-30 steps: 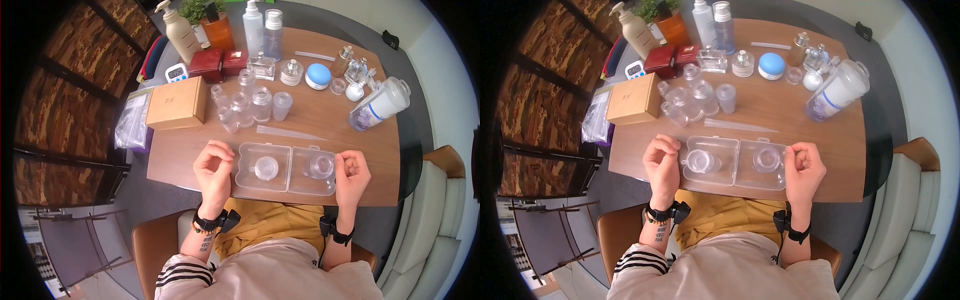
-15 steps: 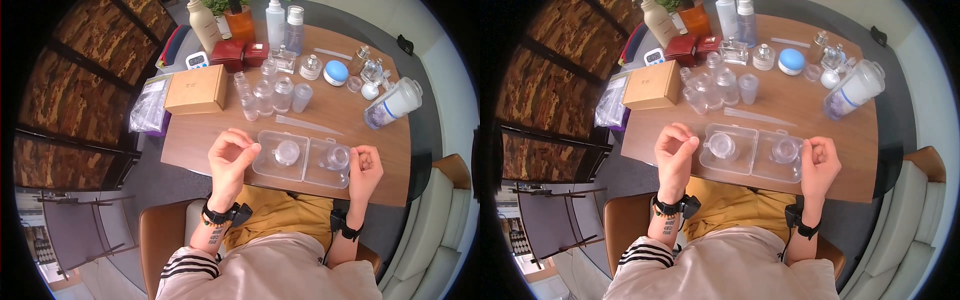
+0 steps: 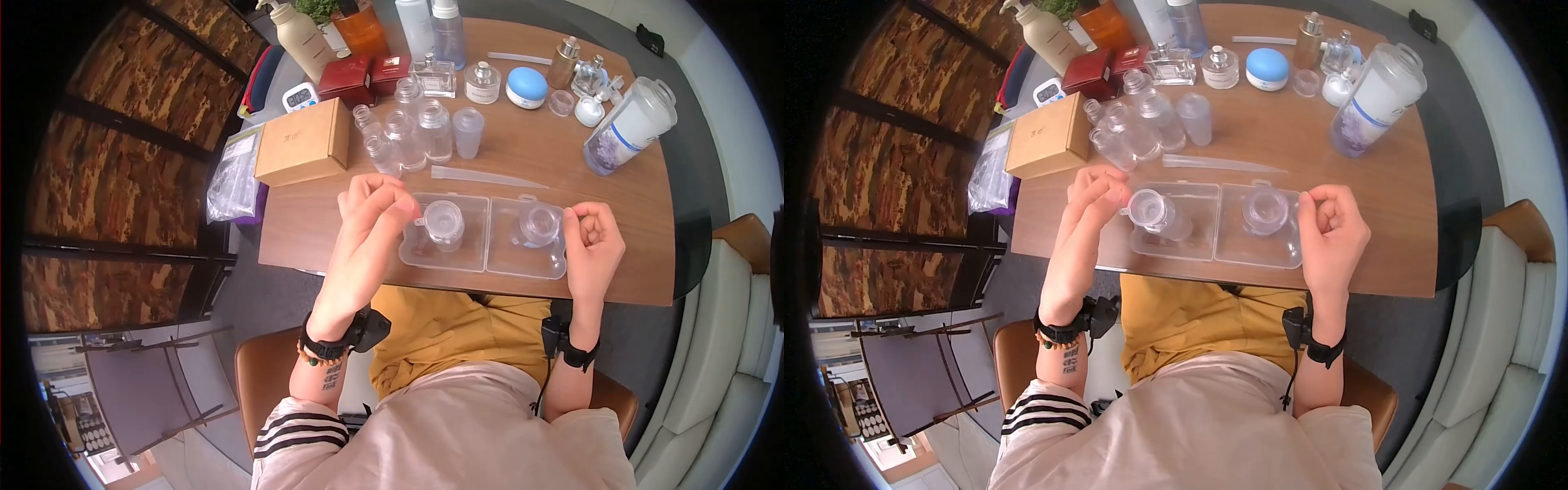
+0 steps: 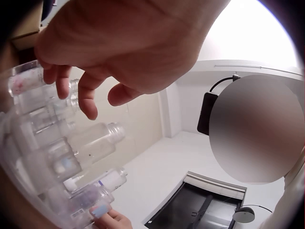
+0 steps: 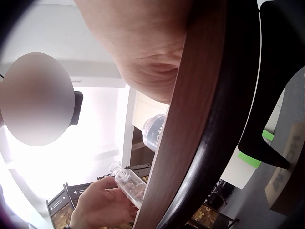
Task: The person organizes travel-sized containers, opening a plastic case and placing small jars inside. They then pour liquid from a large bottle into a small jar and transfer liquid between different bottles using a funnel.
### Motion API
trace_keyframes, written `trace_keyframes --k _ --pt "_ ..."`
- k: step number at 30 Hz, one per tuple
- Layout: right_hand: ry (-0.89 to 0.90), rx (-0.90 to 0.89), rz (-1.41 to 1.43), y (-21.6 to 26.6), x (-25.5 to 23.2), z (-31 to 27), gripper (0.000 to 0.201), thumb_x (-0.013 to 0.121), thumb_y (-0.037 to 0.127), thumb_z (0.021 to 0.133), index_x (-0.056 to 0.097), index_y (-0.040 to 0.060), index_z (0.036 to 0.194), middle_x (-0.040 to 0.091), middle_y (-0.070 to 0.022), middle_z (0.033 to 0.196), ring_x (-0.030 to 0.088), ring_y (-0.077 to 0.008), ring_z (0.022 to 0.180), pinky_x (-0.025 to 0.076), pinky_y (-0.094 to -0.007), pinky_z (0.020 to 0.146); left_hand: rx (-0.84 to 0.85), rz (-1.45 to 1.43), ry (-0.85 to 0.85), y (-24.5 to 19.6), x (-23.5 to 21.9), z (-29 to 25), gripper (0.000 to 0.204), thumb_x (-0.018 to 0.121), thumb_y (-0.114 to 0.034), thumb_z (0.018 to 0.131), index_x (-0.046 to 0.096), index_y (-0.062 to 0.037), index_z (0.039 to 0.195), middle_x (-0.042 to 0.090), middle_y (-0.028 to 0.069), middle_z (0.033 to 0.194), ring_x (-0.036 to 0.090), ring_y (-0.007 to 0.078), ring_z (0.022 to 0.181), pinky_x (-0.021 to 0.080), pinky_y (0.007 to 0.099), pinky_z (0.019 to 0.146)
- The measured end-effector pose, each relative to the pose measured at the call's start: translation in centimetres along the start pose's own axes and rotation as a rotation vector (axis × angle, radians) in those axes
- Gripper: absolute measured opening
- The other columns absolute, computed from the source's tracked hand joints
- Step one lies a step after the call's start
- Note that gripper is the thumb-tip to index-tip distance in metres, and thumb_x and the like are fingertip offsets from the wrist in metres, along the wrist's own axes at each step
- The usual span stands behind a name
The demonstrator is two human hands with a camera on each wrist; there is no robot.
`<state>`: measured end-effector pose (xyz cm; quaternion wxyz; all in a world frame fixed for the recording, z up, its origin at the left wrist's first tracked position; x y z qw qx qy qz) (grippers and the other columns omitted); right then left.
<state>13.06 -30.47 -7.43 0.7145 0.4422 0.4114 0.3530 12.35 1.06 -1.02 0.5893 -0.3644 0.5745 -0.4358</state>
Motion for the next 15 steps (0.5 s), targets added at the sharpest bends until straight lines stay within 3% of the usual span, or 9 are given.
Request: trace_keyframes --k 11,15 --pt "0.019 -0.032 -0.002 0.18 0.14 0.03 0.008 0.075 0.001 0.097 0.068 0.005 0.094 0.039 0.0069 0.06 0.036 -0.0016 0.056 0.028 -0.0243 0.053 0.046 0.052 0.047 -0.18 0.24 -0.02 0.014 0.06 -0.018 0.103 0.069 -0.0081 0.105 0.055 0.0088 0.126 0.042 0.0268 0.12 0.03 0.04 0.112" --pt "0.016 -0.02 -0.005 -0.06 0.16 0.05 0.008 0.075 0.001 0.096 0.068 0.0047 0.094 0.04 0.0068 0.06 0.036 -0.0018 0.056 0.028 -0.0243 0.053 -0.01 -0.056 0.041 -0.06 -0.03 -0.11 0.015 0.061 -0.018 0.102 0.069 -0.0066 0.102 0.056 0.0084 0.126 0.042 0.0254 0.12 0.03 0.0382 0.112"
Point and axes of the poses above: each hand's wrist, its own z-axis towards the middle knuckle, its own x-axis out of the palm, y = z × x, the point moved 8 cm from there along z, towards the middle knuckle
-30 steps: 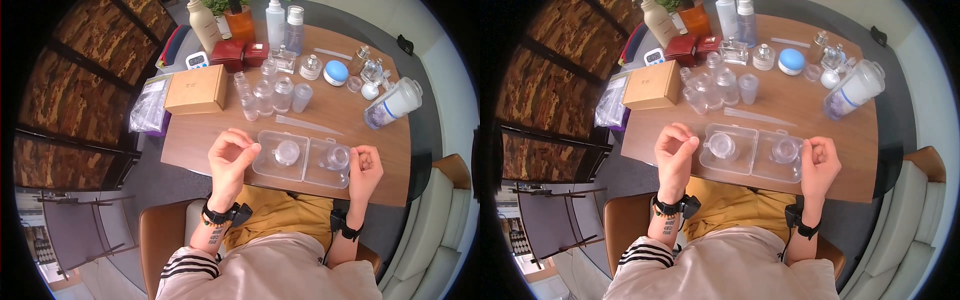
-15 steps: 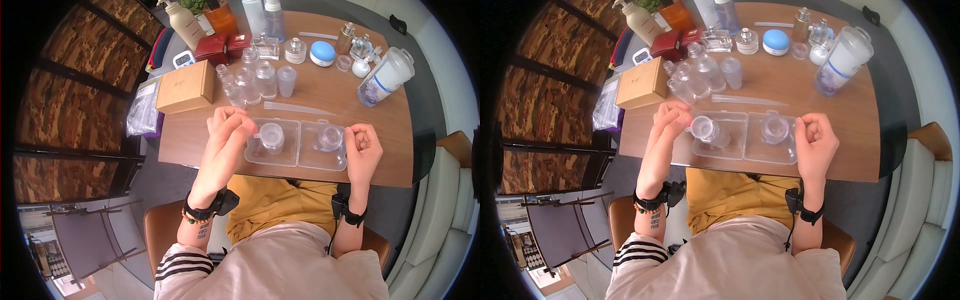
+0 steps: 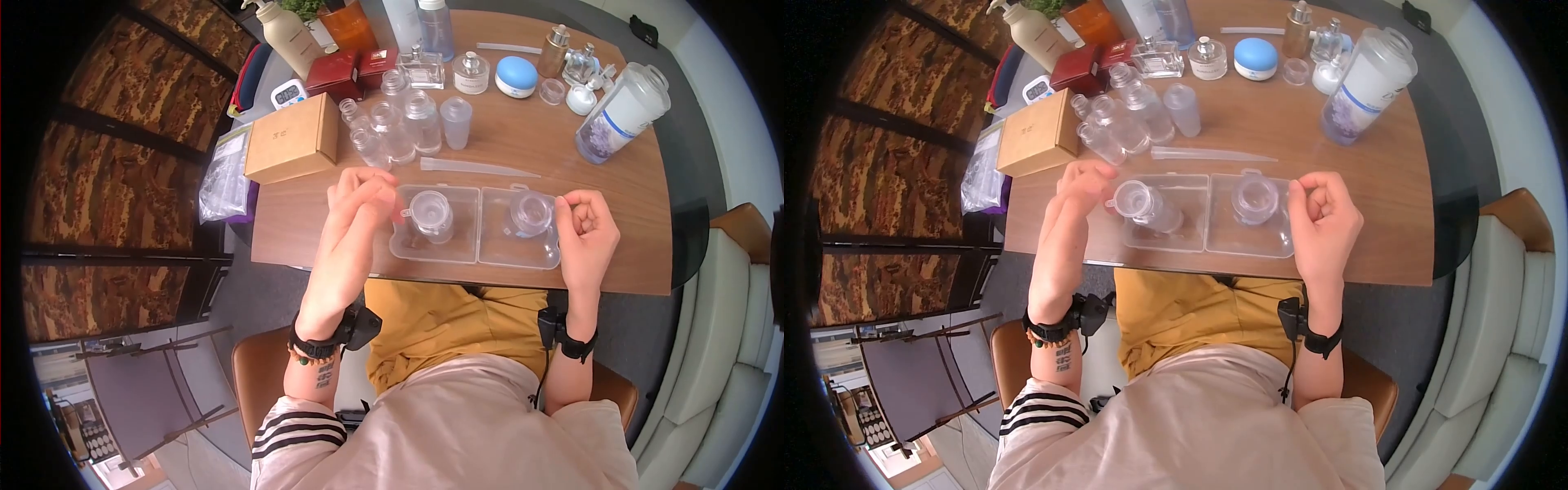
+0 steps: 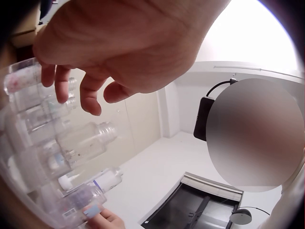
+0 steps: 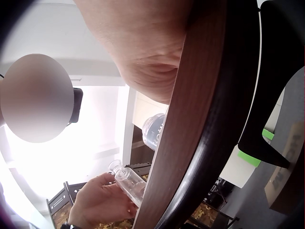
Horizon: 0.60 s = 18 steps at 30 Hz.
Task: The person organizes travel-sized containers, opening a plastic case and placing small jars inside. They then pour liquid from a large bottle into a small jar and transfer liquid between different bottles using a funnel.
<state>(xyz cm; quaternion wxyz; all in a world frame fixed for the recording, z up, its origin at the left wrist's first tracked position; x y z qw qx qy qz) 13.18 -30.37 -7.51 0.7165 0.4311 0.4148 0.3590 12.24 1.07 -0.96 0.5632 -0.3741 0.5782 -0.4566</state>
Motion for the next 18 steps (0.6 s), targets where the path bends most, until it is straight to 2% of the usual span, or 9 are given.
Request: trace_keyframes --k 2,4,18 --pt "0.001 0.003 -0.001 0.0 -0.1 0.0 0.008 0.075 0.001 0.096 0.068 0.0047 0.094 0.04 0.0068 0.06 0.036 -0.0019 0.055 0.029 -0.0243 0.053 -0.04 -0.067 -0.021 0.1 -0.1 -0.2 0.015 0.061 -0.019 0.102 0.07 -0.0061 0.1 0.056 0.0081 0.126 0.043 0.025 0.12 0.031 0.0377 0.111" --pt "0.002 0.013 -0.011 0.1 -0.1 0.0 0.008 0.075 0.002 0.096 0.068 0.0046 0.094 0.04 0.0068 0.059 0.036 -0.0022 0.055 0.029 -0.0245 0.053 0.009 -0.002 0.024 -0.5 0.1 -0.2 0.016 0.062 -0.019 0.102 0.07 -0.0055 0.098 0.056 0.0073 0.128 0.043 0.0248 0.121 0.031 0.0373 0.111" --pt "0.005 -0.006 -0.04 0.3 -0.1 0.0 0.008 0.076 0.002 0.095 0.068 0.0043 0.093 0.04 0.0062 0.059 0.036 -0.0024 0.055 0.029 -0.0251 0.053 0.03 -0.013 0.047 -1.5 0.2 -0.8 0.012 0.066 -0.017 0.098 0.072 -0.0063 0.095 0.056 0.0068 0.131 0.043 0.0251 0.125 0.03 0.0391 0.114"
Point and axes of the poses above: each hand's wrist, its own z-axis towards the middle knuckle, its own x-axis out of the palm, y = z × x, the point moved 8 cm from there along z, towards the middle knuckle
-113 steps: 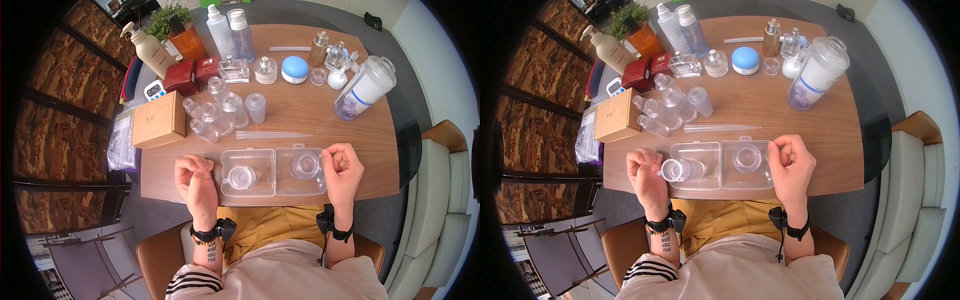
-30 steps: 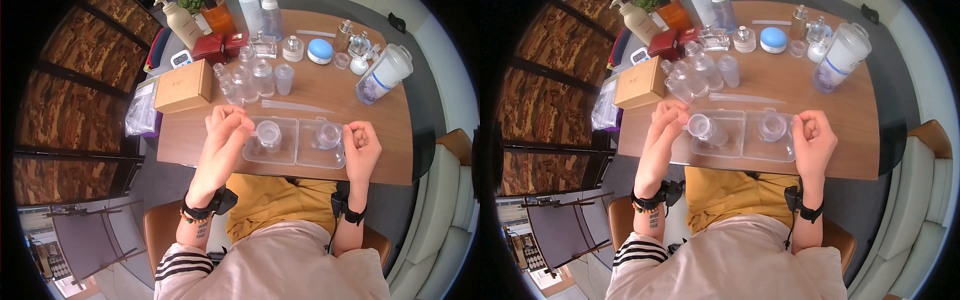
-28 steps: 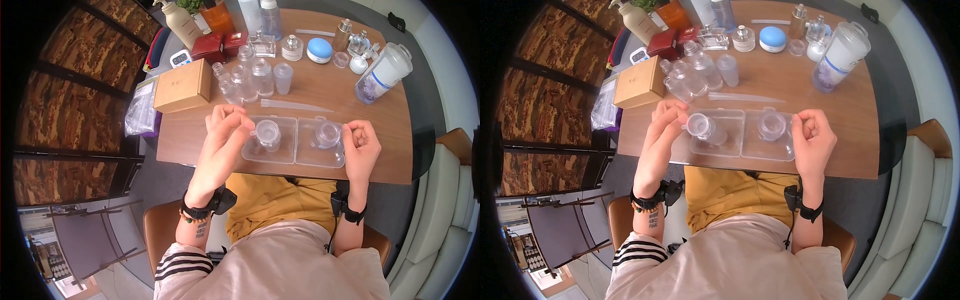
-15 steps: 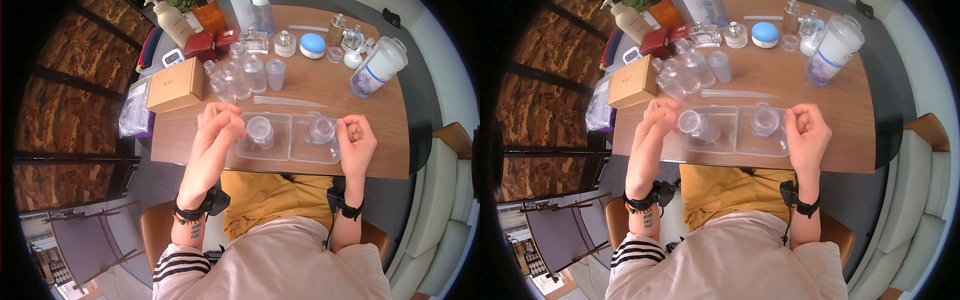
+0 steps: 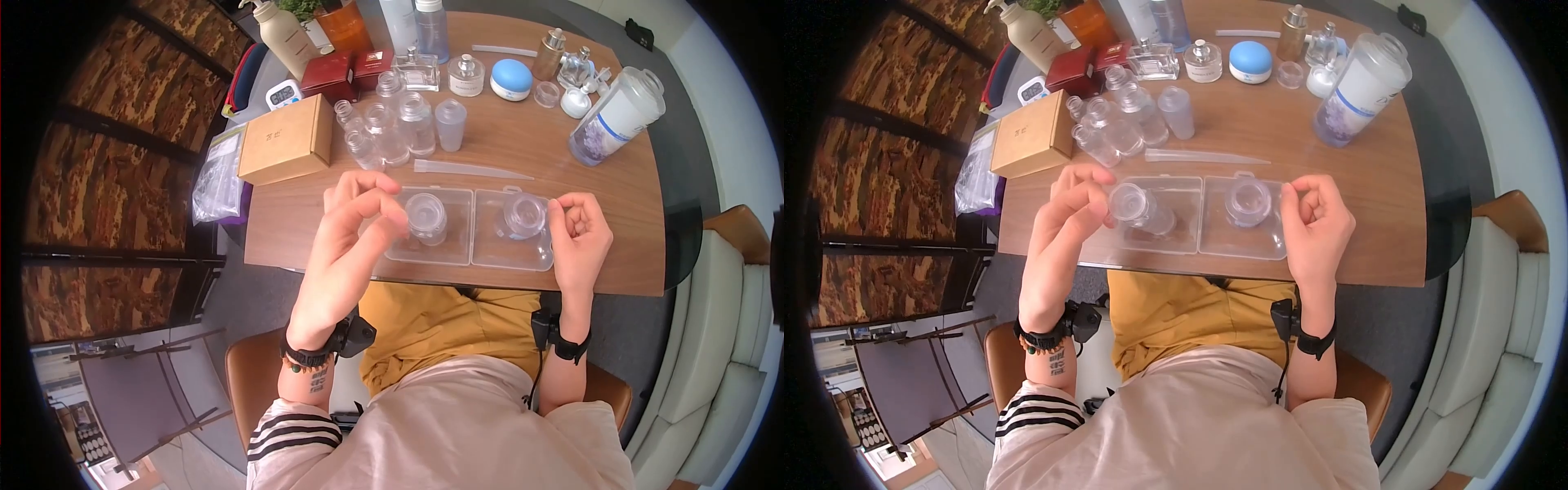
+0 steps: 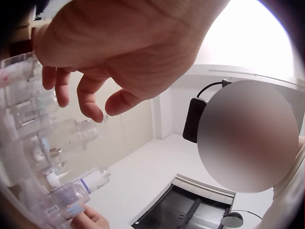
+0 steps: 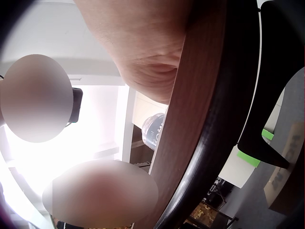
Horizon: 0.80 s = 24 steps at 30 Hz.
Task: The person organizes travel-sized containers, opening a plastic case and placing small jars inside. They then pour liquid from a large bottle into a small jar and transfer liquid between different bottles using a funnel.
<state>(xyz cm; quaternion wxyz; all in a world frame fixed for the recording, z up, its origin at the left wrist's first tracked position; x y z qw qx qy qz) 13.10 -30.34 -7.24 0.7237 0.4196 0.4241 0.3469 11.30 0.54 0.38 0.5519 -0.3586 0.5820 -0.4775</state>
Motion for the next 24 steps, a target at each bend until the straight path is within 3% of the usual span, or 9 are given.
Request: trace_keyframes --k 11,13,17,20,22,24 --pt "-0.006 -0.013 -0.006 0.0 0.1 0.0 0.009 0.075 0.001 0.096 0.067 0.0037 0.093 0.04 0.0064 0.059 0.036 -0.002 0.055 0.029 -0.024 0.053 -0.006 -0.078 -0.007 0.2 0.0 0.0 0.009 0.07 -0.016 0.096 0.072 -0.0072 0.095 0.056 0.0059 0.132 0.042 0.0235 0.131 0.029 0.0403 0.116" --pt "-0.014 0.004 -0.015 0.1 0.1 0.0 0.009 0.074 0.0 0.096 0.067 0.0034 0.093 0.04 0.0069 0.06 0.036 -0.0015 0.056 0.029 -0.0235 0.054 -0.077 -0.37 0.038 1.2 0.0 0.1 0.014 0.068 -0.019 0.099 0.072 -0.007 0.094 0.056 0.0057 0.131 0.043 0.0215 0.131 0.029 0.0383 0.115" --pt "0.002 -0.001 0.005 0.2 0.1 0.0 0.009 0.074 0.0 0.097 0.067 0.0027 0.092 0.042 0.0082 0.061 0.037 -0.0011 0.057 0.029 -0.0224 0.054 -0.11 -0.401 0.1 0.9 -0.1 0.2 0.021 0.066 -0.023 0.102 0.072 -0.0053 0.092 0.056 0.0063 0.127 0.045 0.0191 0.129 0.031 0.0358 0.112" --pt "-0.091 0.058 0.036 1.7 -0.9 -0.2 0.008 0.074 -0.001 0.098 0.067 0.0024 0.095 0.048 0.0076 0.067 0.041 -0.0007 0.062 0.032 -0.021 0.057 -0.135 -0.496 0.135 1.4 -0.4 0.0 0.024 0.066 -0.024 0.103 0.072 -0.0038 0.092 0.057 0.0066 0.123 0.046 0.0177 0.128 0.032 0.0341 0.11" --pt "-0.207 -0.093 0.062 5.0 -2.8 -0.8 0.006 0.074 -0.001 0.098 0.068 0.0023 0.098 0.055 0.0063 0.075 0.046 -0.0014 0.068 0.035 -0.0205 0.061 -0.134 -0.527 0.137 1.8 -0.8 -0.2 0.025 0.066 -0.024 0.104 0.072 -0.0029 0.092 0.056 0.0063 0.122 0.048 0.0164 0.125 0.034 0.032 0.107" --pt "-0.116 -0.267 -0.043 9.4 -3.0 -1.8 0.017 0.078 -0.003 0.09 0.069 0.0032 0.103 0.059 0.0002 0.088 0.052 -0.0086 0.078 0.04 -0.0243 0.069 -0.137 -0.555 0.163 2.0 -0.9 -0.3 0.025 0.066 -0.024 0.104 0.072 -0.0028 0.092 0.056 0.0059 0.122 0.048 0.0158 0.123 0.034 0.0316 0.106"
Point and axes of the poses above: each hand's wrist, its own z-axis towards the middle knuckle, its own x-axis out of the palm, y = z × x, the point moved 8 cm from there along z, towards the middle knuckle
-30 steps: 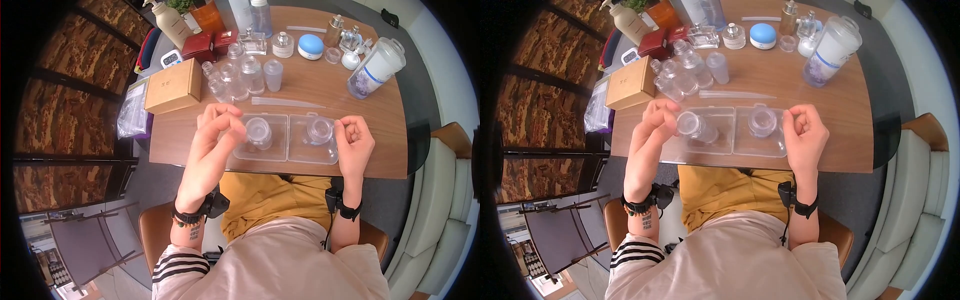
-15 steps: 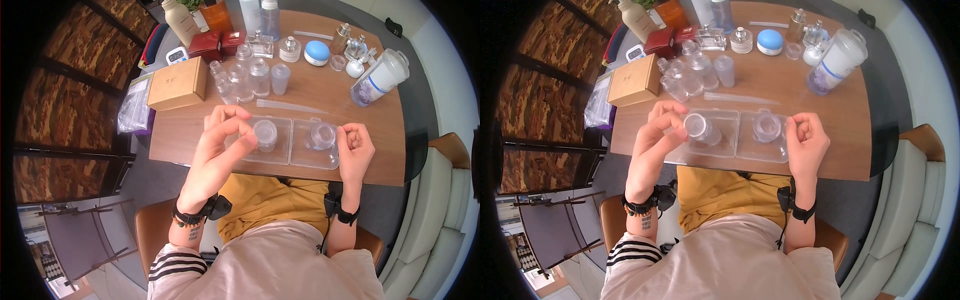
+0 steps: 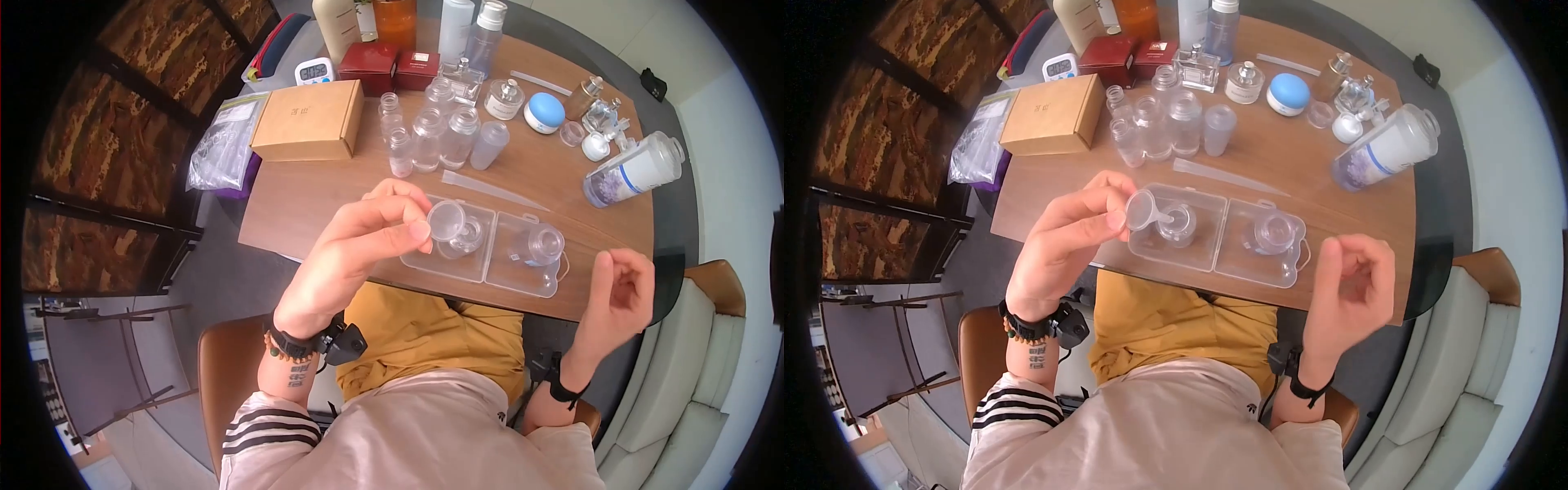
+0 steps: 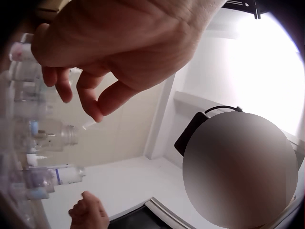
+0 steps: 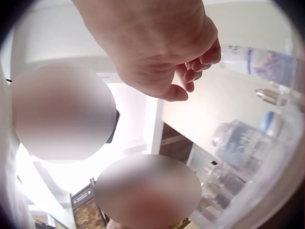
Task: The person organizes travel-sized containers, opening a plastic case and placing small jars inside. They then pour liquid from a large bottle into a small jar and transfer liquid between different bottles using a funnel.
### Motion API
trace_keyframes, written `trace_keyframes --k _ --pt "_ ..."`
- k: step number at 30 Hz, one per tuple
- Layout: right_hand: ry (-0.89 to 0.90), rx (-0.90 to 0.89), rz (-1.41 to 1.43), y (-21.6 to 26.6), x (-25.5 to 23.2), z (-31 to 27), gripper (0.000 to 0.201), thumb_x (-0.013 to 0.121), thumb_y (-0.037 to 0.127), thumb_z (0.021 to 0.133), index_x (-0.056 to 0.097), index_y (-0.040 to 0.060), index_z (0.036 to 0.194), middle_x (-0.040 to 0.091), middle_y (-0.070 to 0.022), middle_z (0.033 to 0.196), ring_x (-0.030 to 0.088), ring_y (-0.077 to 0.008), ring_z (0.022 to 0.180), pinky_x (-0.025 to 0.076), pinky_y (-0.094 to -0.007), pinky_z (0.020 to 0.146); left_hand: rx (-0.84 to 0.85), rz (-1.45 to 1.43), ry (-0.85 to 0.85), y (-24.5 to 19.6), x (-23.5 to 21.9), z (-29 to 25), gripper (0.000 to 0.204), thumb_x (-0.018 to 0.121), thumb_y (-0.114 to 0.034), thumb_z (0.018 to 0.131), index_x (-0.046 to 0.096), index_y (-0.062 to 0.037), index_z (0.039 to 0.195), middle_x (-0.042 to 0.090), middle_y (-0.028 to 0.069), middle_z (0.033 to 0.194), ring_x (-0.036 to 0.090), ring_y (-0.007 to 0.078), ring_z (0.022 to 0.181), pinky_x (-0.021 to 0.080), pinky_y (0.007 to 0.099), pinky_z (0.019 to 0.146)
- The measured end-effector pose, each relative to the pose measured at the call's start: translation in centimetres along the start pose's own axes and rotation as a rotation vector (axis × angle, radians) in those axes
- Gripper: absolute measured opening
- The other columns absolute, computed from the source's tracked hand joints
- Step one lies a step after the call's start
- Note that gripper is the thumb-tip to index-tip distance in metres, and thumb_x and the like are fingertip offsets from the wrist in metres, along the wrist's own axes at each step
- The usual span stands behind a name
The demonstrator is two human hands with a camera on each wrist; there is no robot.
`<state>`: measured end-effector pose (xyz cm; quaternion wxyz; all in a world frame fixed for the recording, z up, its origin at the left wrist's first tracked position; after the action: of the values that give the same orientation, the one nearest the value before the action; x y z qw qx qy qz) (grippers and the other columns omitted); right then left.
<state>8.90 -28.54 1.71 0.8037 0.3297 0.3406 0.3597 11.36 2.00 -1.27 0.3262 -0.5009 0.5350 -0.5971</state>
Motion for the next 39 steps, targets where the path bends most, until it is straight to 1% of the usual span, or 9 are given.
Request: trace_keyframes --k 5,9,13,22,25,29,34,36,39 --pt "0.514 -0.346 -0.116 9.4 6.7 0.2 0.064 0.089 0.002 0.072 0.062 0.0036 0.13 0.063 -0.0137 0.119 0.058 -0.0345 0.107 0.048 -0.0436 0.094 0.03 -0.112 0.013 0.0 -0.4 -0.4 0.025 0.066 -0.024 0.105 0.072 -0.0023 0.092 0.054 0.0049 0.122 0.05 0.0144 0.117 0.036 0.0308 0.103" --pt "0.753 -0.296 -0.24 9.0 11.1 -0.5 0.083 0.089 0.005 0.072 0.05 0.0039 0.145 0.064 -0.0178 0.124 0.057 -0.0398 0.117 0.046 -0.0496 0.1 0.073 -0.011 -0.108 0.3 -2.4 -1.7 0.024 0.067 -0.024 0.105 0.073 -0.0037 0.094 0.054 0.0046 0.123 0.049 0.016 0.119 0.036 0.0317 0.105" --pt "0.794 -0.245 -0.282 8.1 12.6 -0.5 0.079 0.087 0.003 0.075 0.05 0.0047 0.145 0.066 -0.0168 0.119 0.059 -0.0382 0.116 0.047 -0.0487 0.099 0.099 0.133 -0.249 1.6 -4.5 -2.7 0.019 0.067 -0.022 0.104 0.074 -0.0069 0.095 0.054 0.0043 0.124 0.045 0.0189 0.122 0.034 0.0342 0.107" --pt "0.76 -0.088 -0.181 7.9 12.1 0.7 0.073 0.084 0.001 0.076 0.053 0.0094 0.142 0.069 -0.0124 0.107 0.066 -0.0368 0.106 0.05 -0.0473 0.092 0.101 0.241 -0.249 3.6 -5.2 -2.5 0.013 0.07 -0.019 0.101 0.074 -0.0074 0.097 0.055 0.0057 0.124 0.042 0.0219 0.12 0.03 0.0357 0.11" --pt "0.621 -0.202 -0.162 10.0 10.1 3.4 0.073 0.082 -0.004 0.073 0.056 0.007 0.141 0.076 -0.0061 0.096 0.07 -0.0163 0.095 0.05 -0.0325 0.092 0.13 0.418 -0.291 3.8 -4.9 -2.2 0.01 0.073 -0.016 0.099 0.074 -0.0068 0.097 0.055 0.0068 0.126 0.042 0.0241 0.12 0.032 0.0373 0.11" --pt "0.59 -0.247 -0.229 10.8 8.4 6.6 0.069 0.08 -0.002 0.076 0.057 0.0068 0.14 0.072 -0.0019 0.092 0.065 -0.0139 0.091 0.048 -0.0297 0.088 0.209 0.685 -0.265 3.4 -3.1 -1.6 0.01 0.079 -0.015 0.093 0.075 -0.0076 0.097 0.053 0.0099 0.131 0.041 0.0314 0.122 0.034 0.0443 0.111" --pt "0.609 -0.333 -0.298 9.0 8.4 9.9 0.063 0.079 0.006 0.08 0.057 0.0098 0.139 0.071 -0.0038 0.093 0.063 -0.017 0.087 0.048 -0.0325 0.083 0.314 0.903 -0.255 2.8 -1.1 -0.9 0.009 0.081 -0.017 0.09 0.077 -0.01 0.095 0.053 0.0125 0.135 0.041 0.035 0.126 0.034 0.0478 0.112" --pt "0.712 -0.283 -0.364 7.4 9.4 10.6 0.058 0.078 0.006 0.082 0.054 0.0071 0.134 0.071 -0.019 0.105 0.071 -0.0358 0.095 0.053 -0.047 0.084 0.354 1.043 -0.285 2.6 -0.6 -0.7 0.009 0.081 -0.017 0.09 0.078 -0.0099 0.093 0.053 0.0129 0.137 0.041 0.0364 0.127 0.033 0.0493 0.112" --pt "0.753 -0.201 -0.464 4.9 11.0 11.7 0.056 0.077 0.008 0.085 0.052 0.006 0.134 0.072 -0.0216 0.118 0.072 -0.0389 0.107 0.054 -0.049 0.091 0.392 1.089 -0.285 2.8 0.1 -0.4 0.007 0.082 -0.015 0.088 0.078 -0.0108 0.092 0.054 0.0125 0.136 0.041 0.0366 0.125 0.033 0.0502 0.111"
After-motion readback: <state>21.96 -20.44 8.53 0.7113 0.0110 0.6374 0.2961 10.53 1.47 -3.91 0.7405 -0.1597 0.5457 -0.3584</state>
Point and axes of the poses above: each hand's wrist, its own z-axis towards the middle knuckle, its own x-axis out of the palm, y = z × x, the point moved 8 cm from there along z, towards the middle knuckle
